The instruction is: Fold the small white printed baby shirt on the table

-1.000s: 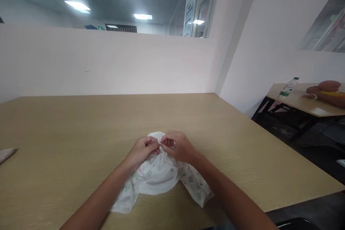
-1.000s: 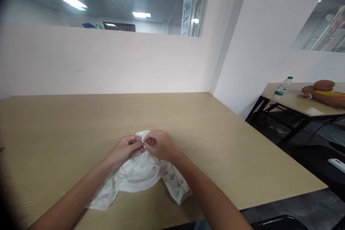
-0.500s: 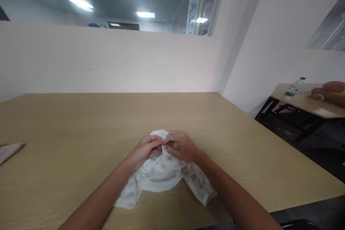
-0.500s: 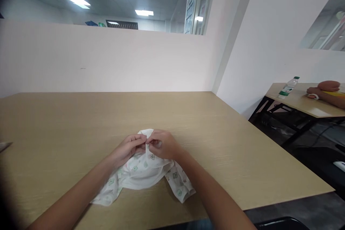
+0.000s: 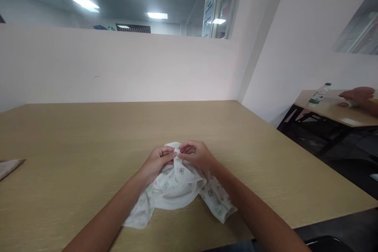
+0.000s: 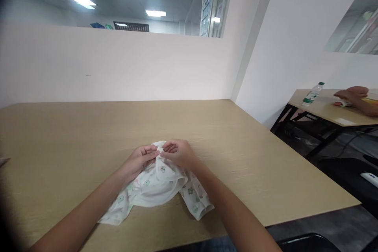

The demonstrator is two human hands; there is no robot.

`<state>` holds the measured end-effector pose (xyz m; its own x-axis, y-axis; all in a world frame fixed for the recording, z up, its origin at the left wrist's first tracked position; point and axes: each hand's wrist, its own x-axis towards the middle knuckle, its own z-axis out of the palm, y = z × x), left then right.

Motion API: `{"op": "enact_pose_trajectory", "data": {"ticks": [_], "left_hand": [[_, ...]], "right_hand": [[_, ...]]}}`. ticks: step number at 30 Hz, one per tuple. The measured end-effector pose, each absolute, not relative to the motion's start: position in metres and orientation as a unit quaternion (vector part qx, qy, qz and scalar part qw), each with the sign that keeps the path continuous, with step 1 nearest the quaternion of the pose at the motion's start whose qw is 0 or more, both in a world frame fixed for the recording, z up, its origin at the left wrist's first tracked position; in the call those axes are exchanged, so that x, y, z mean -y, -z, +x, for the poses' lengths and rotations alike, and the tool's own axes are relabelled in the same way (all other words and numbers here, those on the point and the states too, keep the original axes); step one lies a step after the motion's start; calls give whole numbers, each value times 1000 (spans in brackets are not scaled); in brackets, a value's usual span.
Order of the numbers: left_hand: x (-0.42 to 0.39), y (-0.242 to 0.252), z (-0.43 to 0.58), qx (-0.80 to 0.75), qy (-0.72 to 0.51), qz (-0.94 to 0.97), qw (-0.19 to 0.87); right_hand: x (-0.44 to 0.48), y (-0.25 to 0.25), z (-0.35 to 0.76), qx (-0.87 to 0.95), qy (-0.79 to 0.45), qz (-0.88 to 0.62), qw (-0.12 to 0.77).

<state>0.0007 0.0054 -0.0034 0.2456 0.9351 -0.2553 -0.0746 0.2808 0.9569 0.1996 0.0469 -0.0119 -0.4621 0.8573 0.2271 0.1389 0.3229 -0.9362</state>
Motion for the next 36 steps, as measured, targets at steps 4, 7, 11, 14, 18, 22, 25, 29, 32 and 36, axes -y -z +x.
{"op": "enact_pose_trajectory", "data": {"ticks": [4,7,11,14,18,22,25,29,32,36], "left_hand": [[-5,3,2,-465,-400,450,649],[-7,3,0,-457,-413,431,660],[-7,2,-1,-455,-405,434,663],[-6,2,0,-469,-393,439,658],[-5,1,0,-492,-369,441,653],[-6,0,-3,-479,-365,458,654],[-7,1,-4,-477,-357,465,655],[-8,5,-2,-476,-359,462,657],[-7,6,0,-475,-370,456,655],[-5,3,3,-474,-384,436,662]], "right_hand": [[-53,18,201,677,-531,-353,368],[-53,16,203,688,-536,-343,348],[-51,11,205,733,-496,-338,320],[-48,8,206,746,-477,-343,314],[-45,4,207,771,-447,-336,303],[-46,3,208,779,-437,-323,313],[-48,4,209,781,-422,-327,325],[-46,5,205,767,-427,-341,336],[-43,5,203,757,-443,-338,342],[-43,8,202,765,-419,-344,347]]}}
